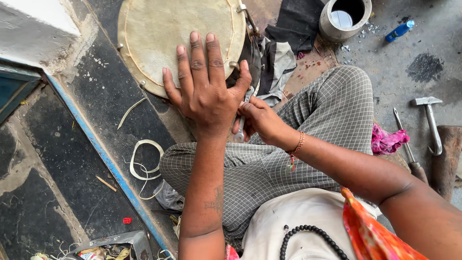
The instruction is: The person uses a wrench to tighten or loosen bolts on a drum, occasionally tapping the drum head by hand.
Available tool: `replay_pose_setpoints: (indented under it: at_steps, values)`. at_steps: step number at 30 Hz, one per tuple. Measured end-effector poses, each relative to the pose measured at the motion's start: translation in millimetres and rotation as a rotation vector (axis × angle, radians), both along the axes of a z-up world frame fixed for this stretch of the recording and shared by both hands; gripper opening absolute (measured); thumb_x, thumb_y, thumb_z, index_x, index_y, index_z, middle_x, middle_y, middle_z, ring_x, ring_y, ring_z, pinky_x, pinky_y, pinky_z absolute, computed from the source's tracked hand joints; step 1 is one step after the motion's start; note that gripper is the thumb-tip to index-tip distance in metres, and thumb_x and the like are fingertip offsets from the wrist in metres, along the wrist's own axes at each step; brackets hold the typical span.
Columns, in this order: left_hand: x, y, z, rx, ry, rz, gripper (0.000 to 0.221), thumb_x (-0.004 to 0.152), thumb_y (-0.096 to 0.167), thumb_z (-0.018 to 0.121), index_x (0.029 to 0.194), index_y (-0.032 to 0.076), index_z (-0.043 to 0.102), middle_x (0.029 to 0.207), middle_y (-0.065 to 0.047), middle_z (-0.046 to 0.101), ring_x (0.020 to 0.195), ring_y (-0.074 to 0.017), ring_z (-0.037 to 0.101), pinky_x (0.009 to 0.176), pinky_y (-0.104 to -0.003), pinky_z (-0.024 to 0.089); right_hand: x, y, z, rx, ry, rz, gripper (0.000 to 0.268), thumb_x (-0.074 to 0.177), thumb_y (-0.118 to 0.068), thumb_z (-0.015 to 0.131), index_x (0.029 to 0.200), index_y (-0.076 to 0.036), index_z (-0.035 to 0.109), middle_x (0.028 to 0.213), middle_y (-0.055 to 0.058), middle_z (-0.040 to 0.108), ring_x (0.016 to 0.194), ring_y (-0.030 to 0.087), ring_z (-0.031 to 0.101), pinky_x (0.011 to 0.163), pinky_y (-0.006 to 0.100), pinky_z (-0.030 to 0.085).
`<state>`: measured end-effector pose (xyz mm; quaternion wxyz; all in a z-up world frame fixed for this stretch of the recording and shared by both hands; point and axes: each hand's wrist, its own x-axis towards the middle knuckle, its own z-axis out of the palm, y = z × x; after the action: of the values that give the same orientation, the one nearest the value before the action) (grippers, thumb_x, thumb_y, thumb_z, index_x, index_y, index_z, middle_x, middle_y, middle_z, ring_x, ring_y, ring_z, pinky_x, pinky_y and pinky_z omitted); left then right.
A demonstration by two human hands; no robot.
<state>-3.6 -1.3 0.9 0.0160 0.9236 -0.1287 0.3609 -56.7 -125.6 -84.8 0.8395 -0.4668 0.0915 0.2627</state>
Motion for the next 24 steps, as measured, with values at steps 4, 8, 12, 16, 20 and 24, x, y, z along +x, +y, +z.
replay_pose_setpoints:
  at_steps: [4,8,12,16,20,24]
  values:
    - [3,-3,2,-0.047,-0.016,-0.024,0.061,0.103,0.06,0.065,0.144,0.015,0.063,0.149,-0.01,0.059,0.137,-0.0318,0.055,0.118,-0.059,0.027,3,-3,-1,0.052,0.026,0.043,0.028,0.109,-0.027,0.045,0.11,-0.001,0.055,0.084,0.015,0.07,0.06,0.021,0.067,0.051,0.033,0.058]
    - [-14,9,15,-0.429,0.178,-0.264,0.065,0.104,0.061,0.067,0.153,0.022,0.049,0.162,-0.001,0.046,0.149,-0.0287,0.048,0.127,-0.057,0.027,-6,1,9,-0.153,-0.021,0.147,0.026,0.103,-0.032,0.046,0.116,-0.011,0.055,0.097,0.008,0.071,0.079,0.017,0.073,0.064,0.033,0.065]
    - [-24,48,25,-0.464,0.222,-0.398,0.071,0.102,0.059,0.071,0.158,0.029,0.04,0.17,0.001,0.034,0.157,-0.0308,0.035,0.131,-0.057,0.027,-26,14,13,-0.12,-0.006,0.239,0.024,0.103,-0.032,0.052,0.111,-0.009,0.052,0.1,0.009,0.073,0.082,0.017,0.073,0.069,0.033,0.063]
    - [-3,57,13,-0.036,0.121,-0.214,0.087,0.094,0.067,0.074,0.161,0.03,0.033,0.168,-0.01,0.028,0.155,-0.0409,0.028,0.129,-0.061,0.024,-47,21,8,-0.114,0.022,0.303,0.022,0.103,-0.03,0.055,0.11,-0.009,0.053,0.101,0.009,0.074,0.079,0.016,0.071,0.069,0.034,0.061]
    - [29,38,-1,-0.147,0.089,-0.134,0.095,0.099,0.063,0.075,0.165,0.022,0.022,0.173,-0.014,0.015,0.157,-0.0434,0.027,0.13,-0.06,0.026,-54,14,-11,-0.049,0.062,0.267,0.02,0.103,-0.026,0.057,0.109,-0.008,0.052,0.1,0.011,0.074,0.077,0.017,0.071,0.071,0.034,0.063]
    - [7,-28,0,-0.209,0.098,-0.005,0.102,0.091,0.054,0.076,0.165,0.015,0.017,0.17,-0.02,0.013,0.152,-0.0512,0.03,0.125,-0.063,0.029,-58,1,-12,-0.136,0.034,0.161,0.021,0.1,-0.024,0.059,0.112,-0.007,0.056,0.098,0.01,0.071,0.08,0.018,0.072,0.074,0.036,0.064]
